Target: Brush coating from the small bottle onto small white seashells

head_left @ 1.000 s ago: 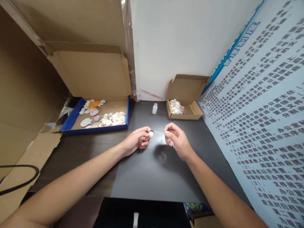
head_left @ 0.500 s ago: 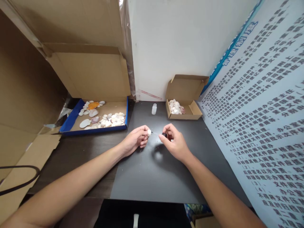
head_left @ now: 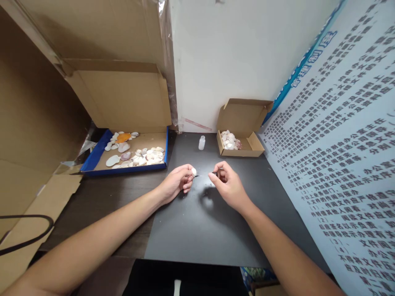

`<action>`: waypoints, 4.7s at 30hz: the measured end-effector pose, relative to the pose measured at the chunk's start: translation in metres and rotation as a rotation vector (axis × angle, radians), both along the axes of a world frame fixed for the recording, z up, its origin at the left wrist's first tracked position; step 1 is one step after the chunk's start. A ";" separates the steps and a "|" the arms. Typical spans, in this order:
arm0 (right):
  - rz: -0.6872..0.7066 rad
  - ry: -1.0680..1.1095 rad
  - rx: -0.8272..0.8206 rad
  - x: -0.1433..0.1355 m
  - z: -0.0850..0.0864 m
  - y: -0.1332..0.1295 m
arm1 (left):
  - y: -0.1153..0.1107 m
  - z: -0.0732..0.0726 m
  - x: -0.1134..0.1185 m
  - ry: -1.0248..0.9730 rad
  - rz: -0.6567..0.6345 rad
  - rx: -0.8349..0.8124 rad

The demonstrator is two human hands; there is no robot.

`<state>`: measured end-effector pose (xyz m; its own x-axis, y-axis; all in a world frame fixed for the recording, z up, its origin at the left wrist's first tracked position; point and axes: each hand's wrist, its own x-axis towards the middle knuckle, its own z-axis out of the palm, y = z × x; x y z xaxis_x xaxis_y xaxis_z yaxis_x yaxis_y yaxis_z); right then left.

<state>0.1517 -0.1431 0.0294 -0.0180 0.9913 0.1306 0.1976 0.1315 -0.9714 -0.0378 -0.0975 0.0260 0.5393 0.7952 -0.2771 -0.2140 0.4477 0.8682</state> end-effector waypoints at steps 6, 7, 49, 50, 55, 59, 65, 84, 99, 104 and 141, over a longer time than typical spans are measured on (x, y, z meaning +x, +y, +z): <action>0.029 -0.003 -0.002 0.000 -0.003 0.001 | -0.001 0.001 0.002 0.014 0.016 0.007; 0.017 -0.030 0.013 0.000 -0.004 0.001 | -0.002 0.001 0.002 0.013 0.019 0.010; -0.058 -0.032 -0.008 0.003 0.002 0.003 | -0.001 0.002 0.001 0.020 0.012 0.022; -0.036 -0.010 -0.025 0.003 0.002 0.003 | -0.001 0.002 0.001 0.020 0.013 0.021; -0.029 -0.046 -0.013 0.003 0.002 0.003 | -0.001 0.001 0.000 0.022 0.005 0.019; 0.034 0.036 -0.052 0.003 0.002 0.003 | 0.000 0.001 0.000 0.033 -0.001 0.023; -0.077 -0.132 0.089 0.001 0.005 -0.002 | 0.000 0.000 -0.001 0.024 -0.022 0.034; 0.009 -0.132 0.016 0.000 0.000 -0.001 | 0.001 -0.001 0.000 0.035 -0.024 0.023; -0.048 -0.113 0.018 -0.001 0.004 -0.001 | 0.000 -0.001 -0.001 0.037 -0.020 0.029; 0.024 0.009 -0.033 0.000 0.004 -0.001 | 0.001 -0.001 -0.001 0.036 -0.026 0.030; 0.042 0.044 -0.047 0.000 -0.003 0.002 | 0.000 0.001 0.001 0.047 -0.018 0.037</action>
